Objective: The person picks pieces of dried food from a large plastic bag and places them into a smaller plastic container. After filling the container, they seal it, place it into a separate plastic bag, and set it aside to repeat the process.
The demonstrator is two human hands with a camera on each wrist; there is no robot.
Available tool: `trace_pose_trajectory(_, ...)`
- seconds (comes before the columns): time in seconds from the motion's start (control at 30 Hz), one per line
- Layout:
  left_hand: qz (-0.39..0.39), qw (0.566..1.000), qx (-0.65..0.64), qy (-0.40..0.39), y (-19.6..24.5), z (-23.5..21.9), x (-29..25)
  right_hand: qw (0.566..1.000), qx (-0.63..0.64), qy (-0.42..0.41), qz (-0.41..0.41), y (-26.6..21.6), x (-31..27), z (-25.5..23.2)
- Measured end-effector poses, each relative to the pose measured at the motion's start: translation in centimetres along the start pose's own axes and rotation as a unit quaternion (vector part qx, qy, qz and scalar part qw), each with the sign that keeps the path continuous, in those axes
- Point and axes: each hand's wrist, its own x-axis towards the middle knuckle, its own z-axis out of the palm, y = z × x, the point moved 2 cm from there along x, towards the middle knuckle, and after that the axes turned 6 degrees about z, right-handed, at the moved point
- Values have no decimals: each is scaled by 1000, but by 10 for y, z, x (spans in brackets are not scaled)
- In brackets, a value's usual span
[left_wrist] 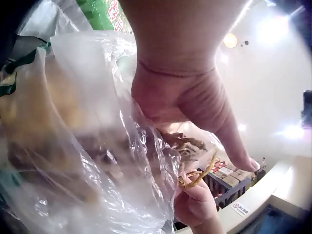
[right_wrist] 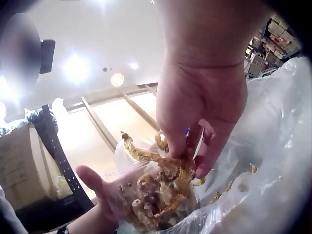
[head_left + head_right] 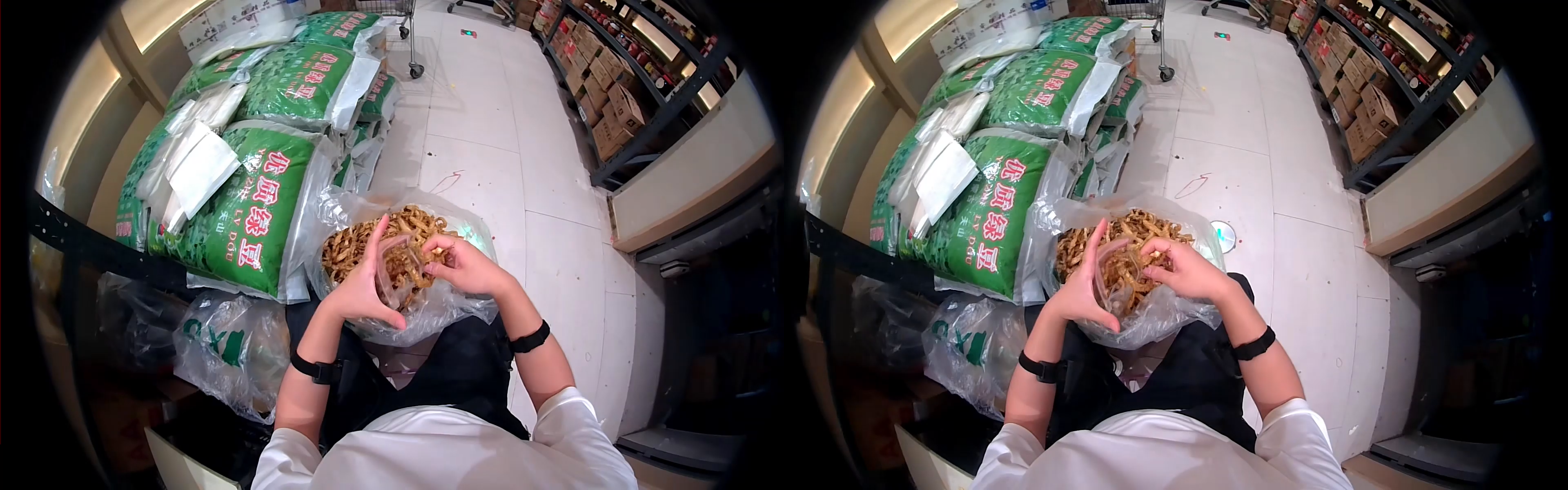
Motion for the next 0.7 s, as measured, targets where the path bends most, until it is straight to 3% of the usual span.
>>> trace_pose_trajectory(0.2, 21, 999, 45, -15, 1, 1, 7, 1000, 17, -21, 10, -17, -3, 1)
trace_pose_trajectory(0.27, 22, 998, 50, -17, -1, 4, 8, 995, -84, -23, -49, -23, -3, 1)
trace_pose_trajectory(0.37, 52, 997, 52, 1, -5, 8, 6, 989, -137, -30, -35, -41, -5, 2)
trace_pose_trajectory(0.43, 10, 999, 18, 39, -4, 7, 4, 987, -144, -13, -64, -46, -7, 0)
trace_pose_trajectory(0.57, 7, 996, -30, 78, -4, 6, 0, 981, -163, 4, -101, -55, -7, -8)
trace_pose_trajectory(0.7, 37, 992, 78, 93, 5, 7, 0, 979, -178, 26, -98, -69, -8, -6)
